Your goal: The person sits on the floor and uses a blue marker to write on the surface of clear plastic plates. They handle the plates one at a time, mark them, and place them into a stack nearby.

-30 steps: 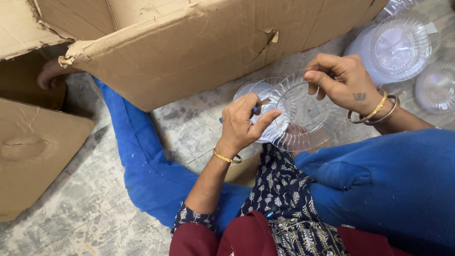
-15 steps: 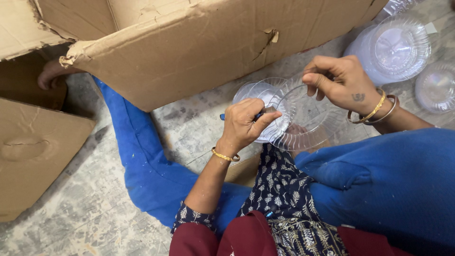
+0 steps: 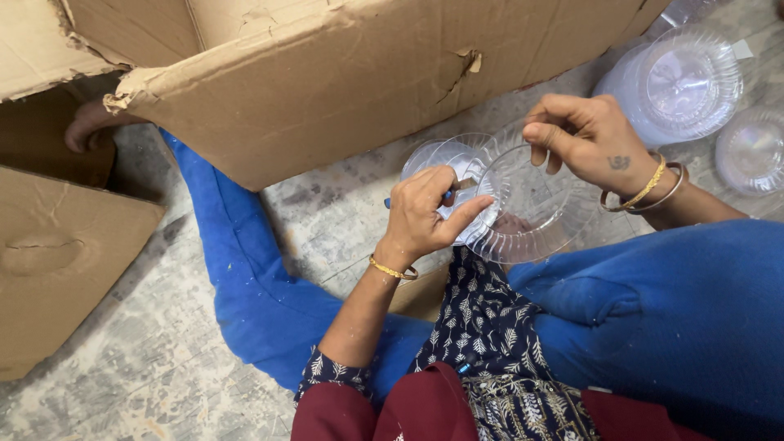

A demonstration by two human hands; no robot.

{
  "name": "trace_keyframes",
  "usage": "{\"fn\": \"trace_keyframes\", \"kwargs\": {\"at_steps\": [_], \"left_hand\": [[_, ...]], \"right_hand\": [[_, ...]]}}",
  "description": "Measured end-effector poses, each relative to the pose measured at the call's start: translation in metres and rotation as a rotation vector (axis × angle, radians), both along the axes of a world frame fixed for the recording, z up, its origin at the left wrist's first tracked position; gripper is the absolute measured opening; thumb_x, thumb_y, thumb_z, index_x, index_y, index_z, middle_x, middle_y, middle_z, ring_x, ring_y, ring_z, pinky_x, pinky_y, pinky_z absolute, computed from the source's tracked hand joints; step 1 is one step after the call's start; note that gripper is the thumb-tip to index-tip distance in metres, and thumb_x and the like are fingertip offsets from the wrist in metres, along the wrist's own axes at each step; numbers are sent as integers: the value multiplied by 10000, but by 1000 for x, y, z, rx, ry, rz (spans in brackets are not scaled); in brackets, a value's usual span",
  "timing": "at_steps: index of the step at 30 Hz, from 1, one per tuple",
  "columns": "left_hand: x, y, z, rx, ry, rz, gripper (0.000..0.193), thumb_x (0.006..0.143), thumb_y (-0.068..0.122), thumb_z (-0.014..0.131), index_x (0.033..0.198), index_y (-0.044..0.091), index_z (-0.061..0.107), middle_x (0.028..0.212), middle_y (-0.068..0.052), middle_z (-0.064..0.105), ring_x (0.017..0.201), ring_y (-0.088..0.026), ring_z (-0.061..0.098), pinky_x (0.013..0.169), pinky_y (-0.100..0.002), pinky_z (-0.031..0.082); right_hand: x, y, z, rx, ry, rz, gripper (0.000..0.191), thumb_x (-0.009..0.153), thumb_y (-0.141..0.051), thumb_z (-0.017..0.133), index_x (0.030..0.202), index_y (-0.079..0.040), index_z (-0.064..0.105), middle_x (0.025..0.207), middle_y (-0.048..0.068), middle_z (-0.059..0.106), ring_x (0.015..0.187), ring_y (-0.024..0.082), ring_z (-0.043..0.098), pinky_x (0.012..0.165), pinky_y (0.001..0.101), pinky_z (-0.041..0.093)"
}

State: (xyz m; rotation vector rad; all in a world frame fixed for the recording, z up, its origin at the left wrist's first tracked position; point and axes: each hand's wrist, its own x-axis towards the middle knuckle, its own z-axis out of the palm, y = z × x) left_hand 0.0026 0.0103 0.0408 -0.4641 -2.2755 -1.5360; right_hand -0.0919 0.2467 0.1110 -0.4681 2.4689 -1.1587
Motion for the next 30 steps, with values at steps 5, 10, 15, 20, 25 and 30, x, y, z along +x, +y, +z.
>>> {"fn": "trace_keyframes", "kwargs": {"at_steps": [5, 10, 15, 20, 25, 30], "left_hand": [[1, 4, -10, 15, 1, 2, 434, 916, 274, 801, 685, 76, 491, 597, -65, 477, 533, -230, 483, 526, -376, 364], [0, 4, -12, 3, 58, 21, 471, 930, 255, 795, 670, 71, 448, 611, -75, 475, 560, -248, 482, 547, -391, 366], [0, 3, -7, 59, -23, 66, 444, 851, 372, 819, 744, 71, 511, 626, -55, 518, 548, -220, 519, 507, -359, 390], [0, 2, -12, 23, -37, 65, 429, 890, 405, 811, 790, 82, 547, 673, -43, 545, 597, -217, 550, 553, -351, 406], [1, 3, -16, -23, -45, 26, 479, 920, 395, 831, 728, 93, 512, 657, -51, 506, 560, -212, 522, 548, -349, 383], [-2, -5, -5, 51, -45, -42, 510, 790, 487, 821, 811, 66, 533, 696, -54, 544, 580, -207, 530, 534, -345, 409]], "right_hand": [[0, -1, 1, 5, -28, 5, 167, 1009, -185, 649, 976, -32, 709, 682, 50, 706, 548, 102, 664, 493, 250, 495], [-1, -1, 0, 0, -59, -10, 187, 1020, -198, 637, 973, -29, 701, 675, 50, 701, 541, 104, 655, 493, 253, 494], [-1, 0, 0, -13, -61, -8, 189, 1019, -199, 638, 976, -26, 700, 672, 53, 698, 540, 106, 651, 493, 255, 497], [-1, 0, -1, -12, -42, -13, 188, 1022, -195, 641, 973, -21, 697, 675, 58, 700, 544, 108, 657, 498, 254, 501], [-1, -1, 0, -13, -27, -7, 178, 1022, -189, 641, 981, -25, 699, 677, 54, 702, 543, 108, 656, 496, 253, 504], [0, -4, 6, 28, -72, 117, 168, 988, -196, 643, 942, -52, 715, 648, 38, 712, 528, 103, 664, 480, 261, 509]]}}
